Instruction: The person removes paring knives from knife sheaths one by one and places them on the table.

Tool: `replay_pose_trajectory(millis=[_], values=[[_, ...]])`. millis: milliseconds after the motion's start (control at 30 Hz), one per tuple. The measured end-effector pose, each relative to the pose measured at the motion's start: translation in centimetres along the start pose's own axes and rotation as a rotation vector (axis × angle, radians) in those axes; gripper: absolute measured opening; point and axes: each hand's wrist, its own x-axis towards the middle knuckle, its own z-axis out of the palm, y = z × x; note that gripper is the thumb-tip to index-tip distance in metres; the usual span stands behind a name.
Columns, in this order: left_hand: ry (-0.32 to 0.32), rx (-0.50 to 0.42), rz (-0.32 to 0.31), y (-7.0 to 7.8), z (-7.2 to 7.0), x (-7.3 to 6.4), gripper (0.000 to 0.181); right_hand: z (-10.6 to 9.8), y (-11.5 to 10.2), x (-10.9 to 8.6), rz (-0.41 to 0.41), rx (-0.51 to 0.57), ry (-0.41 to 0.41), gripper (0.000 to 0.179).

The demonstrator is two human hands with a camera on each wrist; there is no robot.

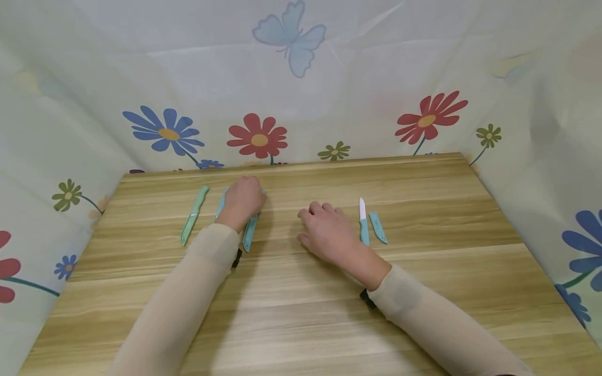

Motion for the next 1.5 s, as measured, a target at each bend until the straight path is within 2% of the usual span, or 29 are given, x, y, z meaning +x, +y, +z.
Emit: replay_pose_trajectory(millis=[467,767,967,1233,1500], values=[[-0.011,-0.013,-0.054,0.4,0.6,1.0,0.022,0.2,-0.5,0.1,-0.015,0.006,0.003,0.046],[-0.026,-0.01,-0.087,0.5,0.5,1.6,0.027,0.3,-0.7,0.6,-0.013,0.03,-0.012,0.045],[-0.044,-0.027,-0.112,0.6,0.5,1.5,0.02,0.4,-1.0,1.1,0.002,0.056,-0.037,0.048],[-0.073,-0.053,-0.16,0.9,0.3,1.5,0.022,0.6,-1.8,1.8,0.01,0.067,-0.08,0.054],[-0.097,-0.057,-0.194,1.2,0.1,1.4,0.019,1.2,-3.3,2.7,0.015,0.061,-0.126,0.049]])
